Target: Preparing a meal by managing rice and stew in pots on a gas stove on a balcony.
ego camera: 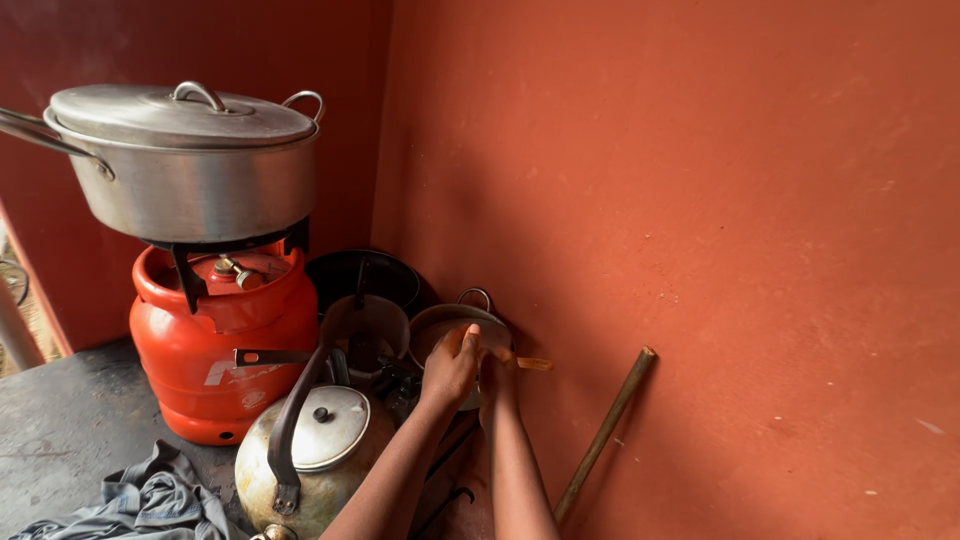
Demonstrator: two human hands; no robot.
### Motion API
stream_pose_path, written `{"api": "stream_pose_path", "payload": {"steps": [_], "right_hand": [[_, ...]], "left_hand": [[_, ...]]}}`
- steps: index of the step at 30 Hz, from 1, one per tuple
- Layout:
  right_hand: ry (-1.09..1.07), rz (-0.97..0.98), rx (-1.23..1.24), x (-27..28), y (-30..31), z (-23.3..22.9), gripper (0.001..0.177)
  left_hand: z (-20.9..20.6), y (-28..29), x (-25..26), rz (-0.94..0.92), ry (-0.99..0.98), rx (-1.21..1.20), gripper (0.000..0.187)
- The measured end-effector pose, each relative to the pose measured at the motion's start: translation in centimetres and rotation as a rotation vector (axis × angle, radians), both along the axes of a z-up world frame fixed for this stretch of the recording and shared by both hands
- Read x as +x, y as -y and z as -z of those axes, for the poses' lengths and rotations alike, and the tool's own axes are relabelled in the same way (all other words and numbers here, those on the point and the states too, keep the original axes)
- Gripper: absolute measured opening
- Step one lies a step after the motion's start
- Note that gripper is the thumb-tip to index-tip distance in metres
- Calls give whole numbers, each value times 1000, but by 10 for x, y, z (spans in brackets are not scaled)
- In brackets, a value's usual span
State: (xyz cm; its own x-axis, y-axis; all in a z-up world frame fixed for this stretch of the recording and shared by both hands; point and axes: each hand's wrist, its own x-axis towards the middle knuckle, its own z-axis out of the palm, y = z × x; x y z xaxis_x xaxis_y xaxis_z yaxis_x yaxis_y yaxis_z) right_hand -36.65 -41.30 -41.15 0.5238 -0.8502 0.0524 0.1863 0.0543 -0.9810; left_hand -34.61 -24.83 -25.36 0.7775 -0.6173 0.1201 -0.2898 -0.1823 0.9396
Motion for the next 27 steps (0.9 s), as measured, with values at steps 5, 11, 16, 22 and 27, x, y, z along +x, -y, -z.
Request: {"api": "stream_pose_path", "payload": {"steps": [5, 11, 16, 22, 27], "right_hand": [[-28, -71, 222, 10, -7, 27, 31], [-465, -229, -65, 16, -17, 56, 48], [-279, -453, -113, 51, 15, 100, 57], [515, -452, 832, 56, 4, 87, 69], [219, -358, 667, 67, 2, 87, 66]], "left_hand": [[16, -2, -2, -19, -30, 71, 59], [24, -5, -8, -20, -52, 131, 61], [39, 2, 0, -37, -17, 123, 61], [28, -3, -6, -30, -46, 119, 60], [26, -4, -2, -44, 34, 103, 60]]}}
